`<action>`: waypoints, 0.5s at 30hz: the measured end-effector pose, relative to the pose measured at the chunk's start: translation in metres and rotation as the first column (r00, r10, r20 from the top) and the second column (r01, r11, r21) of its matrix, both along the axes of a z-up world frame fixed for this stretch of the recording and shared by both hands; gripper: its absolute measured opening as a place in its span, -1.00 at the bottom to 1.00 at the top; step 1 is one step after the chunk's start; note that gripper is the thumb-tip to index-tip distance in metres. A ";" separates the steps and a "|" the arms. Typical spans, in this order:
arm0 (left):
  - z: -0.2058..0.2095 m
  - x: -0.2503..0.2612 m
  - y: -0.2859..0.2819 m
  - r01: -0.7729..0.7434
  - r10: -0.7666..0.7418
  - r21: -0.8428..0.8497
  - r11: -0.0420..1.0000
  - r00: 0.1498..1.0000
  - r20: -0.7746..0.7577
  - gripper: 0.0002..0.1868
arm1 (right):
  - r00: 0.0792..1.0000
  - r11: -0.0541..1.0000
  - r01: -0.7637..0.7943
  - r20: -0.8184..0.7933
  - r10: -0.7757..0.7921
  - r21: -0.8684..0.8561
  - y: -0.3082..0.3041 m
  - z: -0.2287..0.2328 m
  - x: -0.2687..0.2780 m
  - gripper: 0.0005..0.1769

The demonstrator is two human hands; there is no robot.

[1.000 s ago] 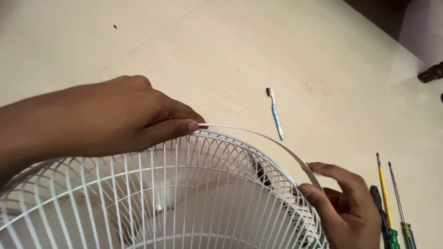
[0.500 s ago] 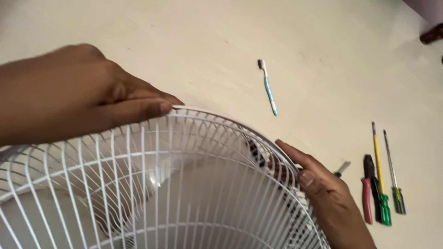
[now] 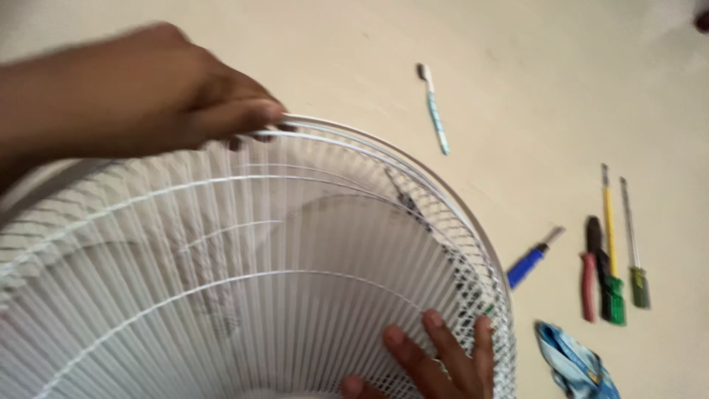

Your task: The person aligns the front wire guard onto the fan housing and secures it by tightening a yellow plastic nut with a screwdriver. The person uses a black-handled screwdriver and then a green-handled screwdriver to tighten the nut.

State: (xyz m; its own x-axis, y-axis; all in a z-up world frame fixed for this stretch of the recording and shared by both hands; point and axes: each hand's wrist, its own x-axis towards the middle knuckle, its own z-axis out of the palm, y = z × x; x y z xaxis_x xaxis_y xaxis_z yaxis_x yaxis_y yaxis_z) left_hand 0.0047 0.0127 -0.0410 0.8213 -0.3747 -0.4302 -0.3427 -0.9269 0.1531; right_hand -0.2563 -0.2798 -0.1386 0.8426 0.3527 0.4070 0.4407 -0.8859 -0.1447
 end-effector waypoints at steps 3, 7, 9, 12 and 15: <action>0.003 -0.003 0.003 -0.045 0.038 -0.154 0.987 0.998 -0.049 -0.50 | 0.996 0.995 -0.089 -0.019 0.088 -0.046 0.009 0.002 0.013 -0.54; 0.002 0.001 0.003 -0.054 0.043 -0.271 0.961 0.998 -0.043 -0.47 | 0.992 0.992 -0.120 -0.031 0.119 -0.041 0.036 0.022 0.020 -0.37; 0.003 0.002 0.005 -0.068 0.054 -0.265 0.962 0.997 -0.060 -0.46 | 0.986 0.985 -0.165 -0.020 0.164 -0.056 0.052 0.036 0.033 -0.33; -0.004 0.002 0.005 -0.066 0.039 -0.309 0.949 0.995 -0.094 -0.45 | 0.969 0.969 -0.240 -0.077 0.236 -0.051 0.065 0.053 0.064 -0.19; -0.001 0.001 0.011 -0.016 -0.012 -0.385 0.923 0.997 -0.071 -0.43 | 0.958 0.967 -0.255 -0.131 0.256 0.023 0.078 0.074 0.102 -0.03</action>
State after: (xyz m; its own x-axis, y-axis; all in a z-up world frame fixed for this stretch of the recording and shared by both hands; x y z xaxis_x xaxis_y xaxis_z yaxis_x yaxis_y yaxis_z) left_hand 0.0061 0.0239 -0.0422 0.7949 -0.5217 -0.3098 -0.3163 -0.7919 0.5223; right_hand -0.1546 -0.2017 -0.0648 0.7708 0.5611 0.3016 0.6291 -0.7451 -0.2214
